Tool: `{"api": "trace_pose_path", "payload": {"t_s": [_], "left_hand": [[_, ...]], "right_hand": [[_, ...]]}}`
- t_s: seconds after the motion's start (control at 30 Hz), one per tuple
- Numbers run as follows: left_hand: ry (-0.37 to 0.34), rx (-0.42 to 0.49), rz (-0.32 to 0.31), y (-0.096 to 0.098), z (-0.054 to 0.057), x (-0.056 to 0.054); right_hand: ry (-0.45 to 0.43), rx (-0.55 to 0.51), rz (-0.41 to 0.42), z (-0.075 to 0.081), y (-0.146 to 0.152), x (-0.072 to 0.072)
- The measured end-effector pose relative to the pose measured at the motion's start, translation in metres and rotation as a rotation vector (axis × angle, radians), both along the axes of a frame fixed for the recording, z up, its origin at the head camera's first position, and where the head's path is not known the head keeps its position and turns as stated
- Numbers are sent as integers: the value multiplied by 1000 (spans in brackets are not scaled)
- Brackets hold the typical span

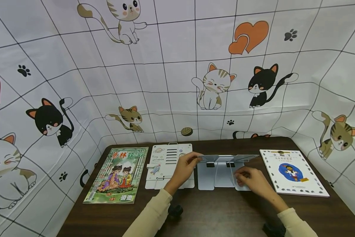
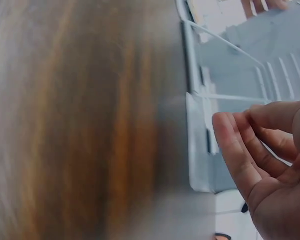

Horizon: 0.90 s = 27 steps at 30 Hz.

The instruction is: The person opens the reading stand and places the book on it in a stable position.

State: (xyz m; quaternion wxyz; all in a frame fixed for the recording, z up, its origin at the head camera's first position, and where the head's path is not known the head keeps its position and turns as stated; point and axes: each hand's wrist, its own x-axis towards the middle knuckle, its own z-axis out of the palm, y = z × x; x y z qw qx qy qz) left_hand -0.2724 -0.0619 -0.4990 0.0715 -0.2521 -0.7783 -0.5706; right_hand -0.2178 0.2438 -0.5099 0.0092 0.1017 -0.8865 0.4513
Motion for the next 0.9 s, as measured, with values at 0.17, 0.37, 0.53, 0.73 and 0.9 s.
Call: {"api": "trace_pose_path", "payload": {"t_s": [0.17,0.37,0.53,0.73,0.9], "left_hand": [[-2,-13,-17,-1,-1,0],[0,-8,5,-3,-4,-6],[-32,-4,33,-2,-6,-8],[-81,16,37,-1,-9,-8],[-90,34,37,0,-10,-7]], "right_hand": [[54,-14,-107,10,16,5],[280,-75,-268,25,28,8],[465,-117,-256,30,26,3],[548,-144,-337,26,20,-2],[555,-159,-354,24,21,-5]]}}
